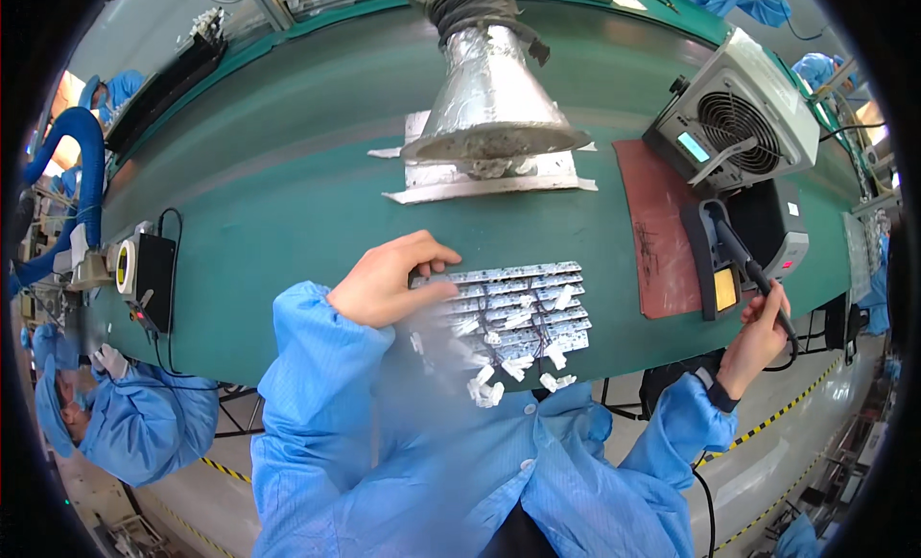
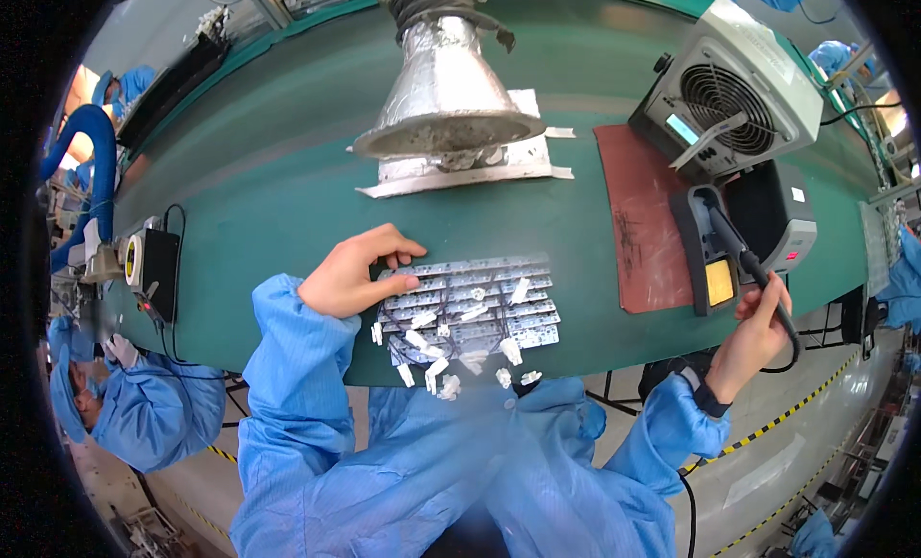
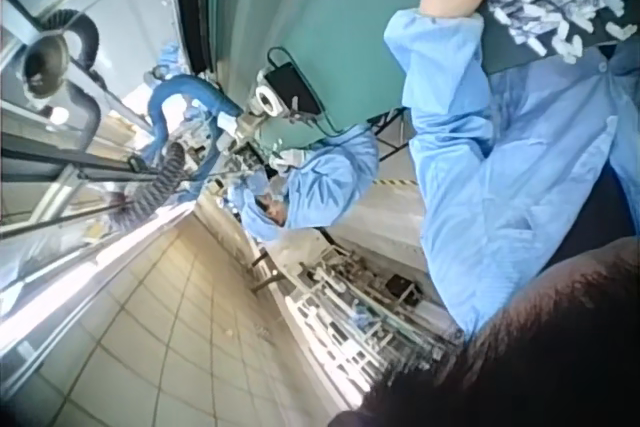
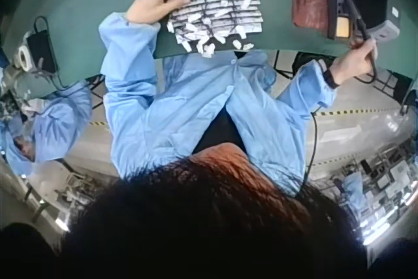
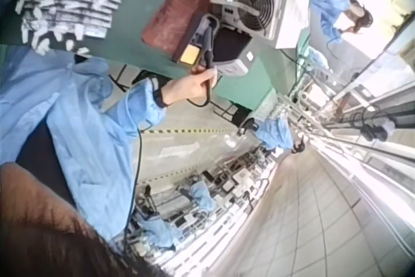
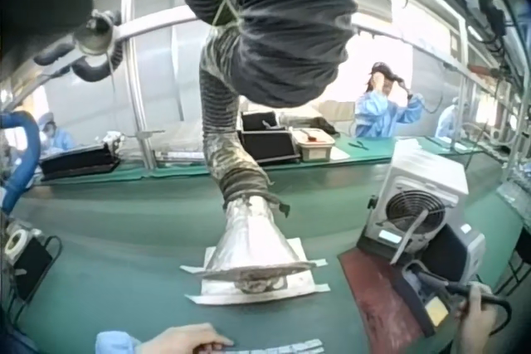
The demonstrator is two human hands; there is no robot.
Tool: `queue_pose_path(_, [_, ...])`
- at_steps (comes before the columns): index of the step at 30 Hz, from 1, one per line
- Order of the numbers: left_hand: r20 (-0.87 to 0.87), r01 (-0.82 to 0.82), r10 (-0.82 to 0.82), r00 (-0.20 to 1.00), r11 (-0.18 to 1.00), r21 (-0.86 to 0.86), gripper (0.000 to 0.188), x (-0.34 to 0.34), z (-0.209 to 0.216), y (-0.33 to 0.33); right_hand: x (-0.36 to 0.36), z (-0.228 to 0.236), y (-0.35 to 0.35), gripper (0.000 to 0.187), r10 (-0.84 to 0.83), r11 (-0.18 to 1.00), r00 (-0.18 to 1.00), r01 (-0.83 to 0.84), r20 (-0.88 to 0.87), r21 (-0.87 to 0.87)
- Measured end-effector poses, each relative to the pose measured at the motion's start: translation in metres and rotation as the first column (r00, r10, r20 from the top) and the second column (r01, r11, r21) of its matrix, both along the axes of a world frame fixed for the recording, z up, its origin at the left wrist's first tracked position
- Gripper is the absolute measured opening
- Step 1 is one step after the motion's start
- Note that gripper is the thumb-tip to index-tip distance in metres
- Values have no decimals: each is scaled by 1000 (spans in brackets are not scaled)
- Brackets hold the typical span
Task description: The person picks up circuit board strips from a stack, solders their wiring connections using a soldering iron, and places the soldered strips on the workbench.
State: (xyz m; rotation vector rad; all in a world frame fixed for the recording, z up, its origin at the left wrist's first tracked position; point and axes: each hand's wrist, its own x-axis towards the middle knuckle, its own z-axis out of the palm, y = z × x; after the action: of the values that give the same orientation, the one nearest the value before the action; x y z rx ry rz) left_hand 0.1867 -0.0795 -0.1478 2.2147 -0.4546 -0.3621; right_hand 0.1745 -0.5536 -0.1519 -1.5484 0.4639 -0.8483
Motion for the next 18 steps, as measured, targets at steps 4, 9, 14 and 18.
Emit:
queue_pose_path(4, [284,-109,151,947,981,-159,31,-5,7,9,-2,6,-9,26,-51,991,998,48,-24,-123])
queue_pose_path(9, [257,548,-483,837,732,-405,10,-114,49,33,-35,30,-13,28,-286,937,941,314,183,-150])
queue_pose_path(14, [-150,-239,278,949,942,236,27,-216,-89,-9,-62,53,-3,36,-250,945,856,114,452,305])
queue_pose_path(18, [206,-481,439,875,731,484,34,-224,-198,28,-47,55,30,32,119,946,884,-239,452,218])
